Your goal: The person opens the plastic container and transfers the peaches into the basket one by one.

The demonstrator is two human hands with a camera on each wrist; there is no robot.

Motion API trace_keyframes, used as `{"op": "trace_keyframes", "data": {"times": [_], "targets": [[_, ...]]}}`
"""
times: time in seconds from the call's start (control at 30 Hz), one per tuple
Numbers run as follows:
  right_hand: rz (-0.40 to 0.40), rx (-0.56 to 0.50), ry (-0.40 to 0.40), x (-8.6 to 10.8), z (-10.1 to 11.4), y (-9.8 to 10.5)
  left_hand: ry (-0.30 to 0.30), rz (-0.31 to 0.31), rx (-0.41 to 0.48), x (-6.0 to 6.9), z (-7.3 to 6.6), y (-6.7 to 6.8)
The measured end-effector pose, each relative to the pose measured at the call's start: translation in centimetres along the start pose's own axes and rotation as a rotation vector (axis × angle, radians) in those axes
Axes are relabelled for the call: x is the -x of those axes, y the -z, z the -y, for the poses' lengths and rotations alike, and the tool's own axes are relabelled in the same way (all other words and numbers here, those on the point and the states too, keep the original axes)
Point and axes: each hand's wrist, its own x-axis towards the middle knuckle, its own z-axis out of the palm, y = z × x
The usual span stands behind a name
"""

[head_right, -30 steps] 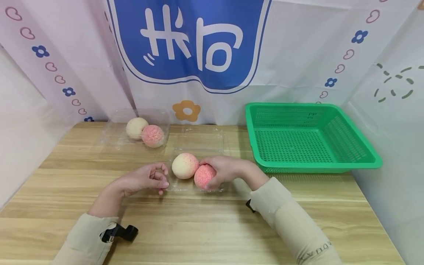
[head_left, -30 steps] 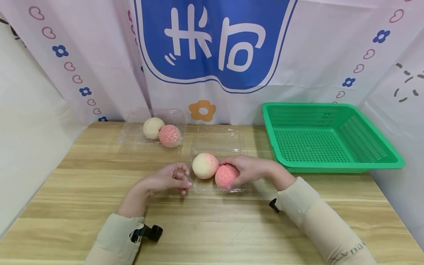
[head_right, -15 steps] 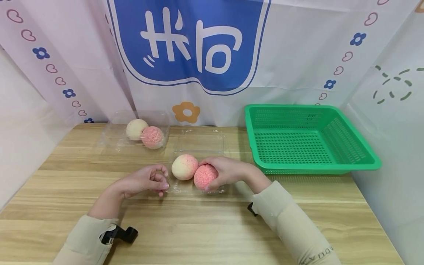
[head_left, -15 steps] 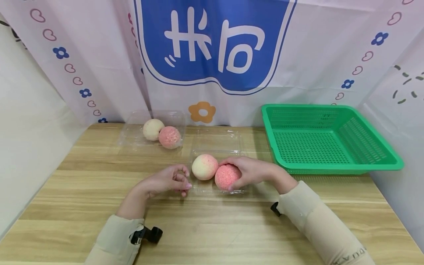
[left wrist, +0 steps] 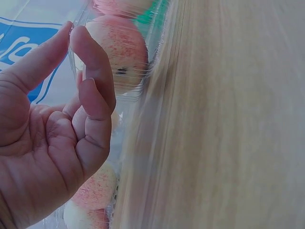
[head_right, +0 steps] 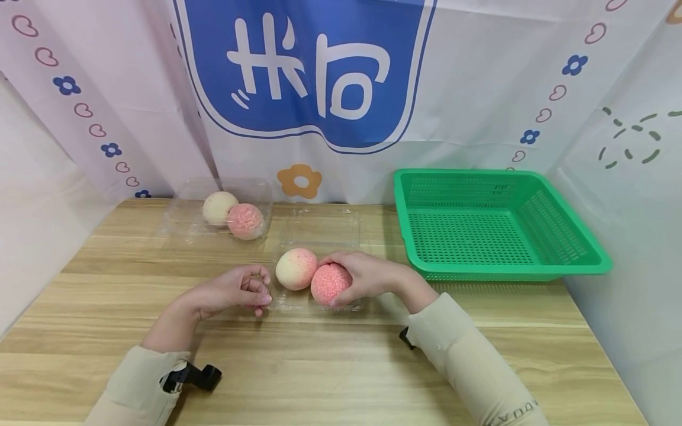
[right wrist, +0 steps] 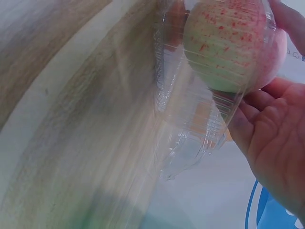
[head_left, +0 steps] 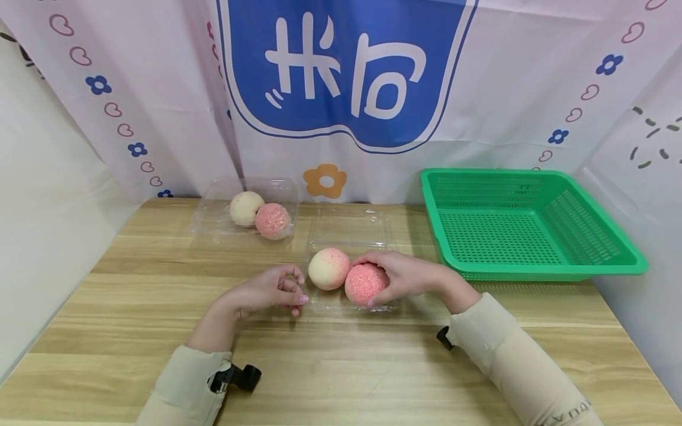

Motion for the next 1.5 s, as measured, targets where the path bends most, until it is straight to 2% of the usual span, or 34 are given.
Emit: {"op": "trace_keyframes", "data": {"times": [0.37,1.07,1.37,1.5], "targets": [[-0.039,-0.032,0.042,0.1,0.2,0.1,0.003,0.001,-0.006,0.1,0.0,0.0],[-0.117,-0.117,-0.006,1.4,1.6,1.5,0.018,-0.005,0.022,0.0,0.0,-0.1],[-0.200,-0.149,0.071,2.2,2.3,2.9,0.024,-0.014,0.002,0.1,-0.2,-0.2],[-0.243,-0.160,0.076,2.8,2.4,3.4,0.024,-0.019,-0.005,0.1,-0.2,-0.3]]}}
